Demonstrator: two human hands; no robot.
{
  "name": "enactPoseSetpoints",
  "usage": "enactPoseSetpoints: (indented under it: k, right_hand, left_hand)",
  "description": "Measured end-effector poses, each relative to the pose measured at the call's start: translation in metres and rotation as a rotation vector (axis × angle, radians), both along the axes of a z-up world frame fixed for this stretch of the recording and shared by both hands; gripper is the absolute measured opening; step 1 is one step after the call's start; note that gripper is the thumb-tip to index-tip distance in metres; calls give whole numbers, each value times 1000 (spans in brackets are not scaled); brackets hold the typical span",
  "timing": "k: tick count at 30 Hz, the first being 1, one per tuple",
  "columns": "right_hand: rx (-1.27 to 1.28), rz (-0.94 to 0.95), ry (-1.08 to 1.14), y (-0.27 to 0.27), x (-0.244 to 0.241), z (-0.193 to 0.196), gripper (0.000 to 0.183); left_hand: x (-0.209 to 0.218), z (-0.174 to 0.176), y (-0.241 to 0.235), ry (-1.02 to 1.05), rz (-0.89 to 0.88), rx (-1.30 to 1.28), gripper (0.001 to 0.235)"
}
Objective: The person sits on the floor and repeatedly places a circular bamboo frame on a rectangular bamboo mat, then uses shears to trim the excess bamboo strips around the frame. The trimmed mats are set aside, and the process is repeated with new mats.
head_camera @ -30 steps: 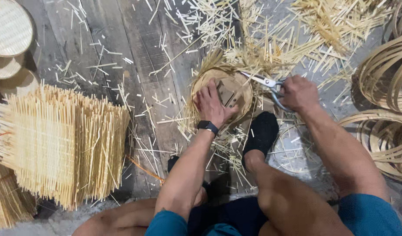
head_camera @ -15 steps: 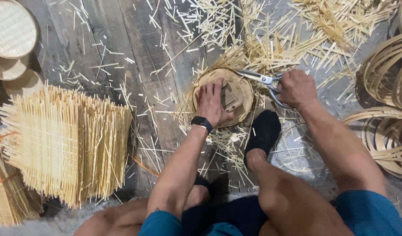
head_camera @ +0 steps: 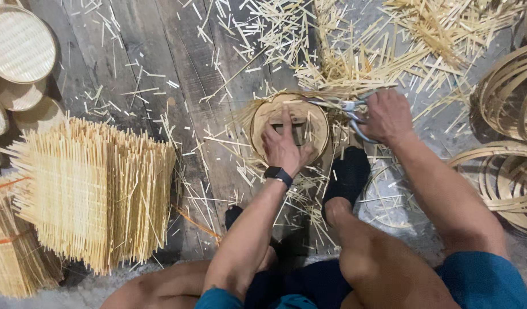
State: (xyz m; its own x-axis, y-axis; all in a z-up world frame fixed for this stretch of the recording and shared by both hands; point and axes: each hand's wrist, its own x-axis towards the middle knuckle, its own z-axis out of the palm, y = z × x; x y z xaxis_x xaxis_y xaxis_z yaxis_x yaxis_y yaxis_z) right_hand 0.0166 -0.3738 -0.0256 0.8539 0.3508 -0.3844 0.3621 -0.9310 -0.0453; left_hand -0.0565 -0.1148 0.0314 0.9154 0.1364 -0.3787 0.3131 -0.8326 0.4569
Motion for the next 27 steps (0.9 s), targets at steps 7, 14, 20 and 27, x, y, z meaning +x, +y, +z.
enactPoseSetpoints:
  k: [7, 14, 20, 27]
  right_hand:
    - [27, -11, 33, 9, 2, -13, 45]
    - [-170, 108, 86, 20, 7, -2, 50]
    - [-76, -103, 337, 13, 13, 9, 42]
    - [54, 37, -40, 28, 10, 8, 55]
  left_hand:
    - [-1, 6, 15, 17, -177, -33, 112]
    - [3, 13, 24, 23, -411, -46, 110]
    - [5, 7, 35, 60, -531, 10, 105]
    - [13, 2, 40, 127, -707, 17, 100]
